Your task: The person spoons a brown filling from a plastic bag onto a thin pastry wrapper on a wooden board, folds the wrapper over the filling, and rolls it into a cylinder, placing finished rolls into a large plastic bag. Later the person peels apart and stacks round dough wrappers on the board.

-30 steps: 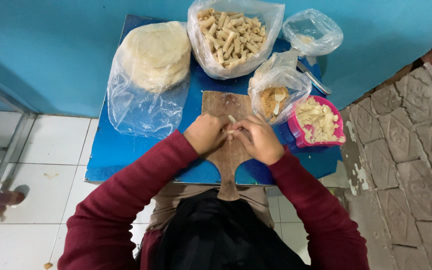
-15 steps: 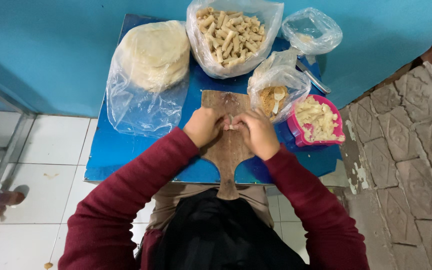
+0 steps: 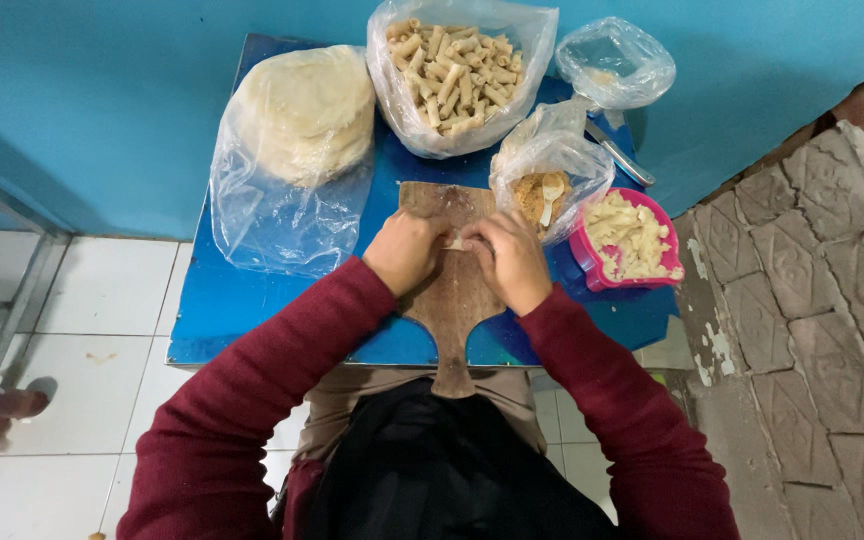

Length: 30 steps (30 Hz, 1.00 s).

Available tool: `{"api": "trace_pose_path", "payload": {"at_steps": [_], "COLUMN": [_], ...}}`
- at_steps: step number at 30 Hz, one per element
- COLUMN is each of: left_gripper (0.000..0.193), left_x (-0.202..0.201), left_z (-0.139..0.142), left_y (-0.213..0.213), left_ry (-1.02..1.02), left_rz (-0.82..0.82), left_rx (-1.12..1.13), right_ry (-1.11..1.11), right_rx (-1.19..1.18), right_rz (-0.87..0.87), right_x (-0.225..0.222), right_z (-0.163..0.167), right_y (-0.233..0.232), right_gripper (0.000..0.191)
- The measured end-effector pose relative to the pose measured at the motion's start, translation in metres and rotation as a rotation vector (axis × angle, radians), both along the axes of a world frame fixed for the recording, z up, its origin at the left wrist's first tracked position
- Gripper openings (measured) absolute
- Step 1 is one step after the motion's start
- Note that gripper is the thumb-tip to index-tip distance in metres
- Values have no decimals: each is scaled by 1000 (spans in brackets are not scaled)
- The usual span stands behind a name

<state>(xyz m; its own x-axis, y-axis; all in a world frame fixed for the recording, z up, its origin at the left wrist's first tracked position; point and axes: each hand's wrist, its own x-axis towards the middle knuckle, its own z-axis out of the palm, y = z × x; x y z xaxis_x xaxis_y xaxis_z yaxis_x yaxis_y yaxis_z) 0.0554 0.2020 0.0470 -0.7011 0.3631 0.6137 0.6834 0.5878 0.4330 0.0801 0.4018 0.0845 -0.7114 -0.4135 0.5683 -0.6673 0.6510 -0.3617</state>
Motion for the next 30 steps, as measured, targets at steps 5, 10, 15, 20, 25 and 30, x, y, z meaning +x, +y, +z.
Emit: {"api": "trace_pose_path", "payload": {"at_steps": [5,10,15,20,25,30], "left_gripper": [22,10,14,22,30,43], "left_x": [2,0,-5,-7,-7,-5], "left_z": [0,-1,-5,-3,6,12], "left_y": [-2,0,1,0,-4,-4], "left_ry": [-155,-109,2,23,62,-45], "left_rz": [0,12,52,77,9,-103], "left_rx": [0,-21,-71,-62,57,113], "right_ry": [7,47,152,177,151,-52], "right_rx": [42,71,58,193,138,-102], "right_rz": [5,-53,-57,-81,-58,-56], "right_x": [0,-4,-8,-8,-17,-24], "right_z": [0,-2,-8,-14,-18,-18], "right_y": [-1,-3,-5,-3,-1,0], "right_gripper": [9,6,8,29,36,34]}}
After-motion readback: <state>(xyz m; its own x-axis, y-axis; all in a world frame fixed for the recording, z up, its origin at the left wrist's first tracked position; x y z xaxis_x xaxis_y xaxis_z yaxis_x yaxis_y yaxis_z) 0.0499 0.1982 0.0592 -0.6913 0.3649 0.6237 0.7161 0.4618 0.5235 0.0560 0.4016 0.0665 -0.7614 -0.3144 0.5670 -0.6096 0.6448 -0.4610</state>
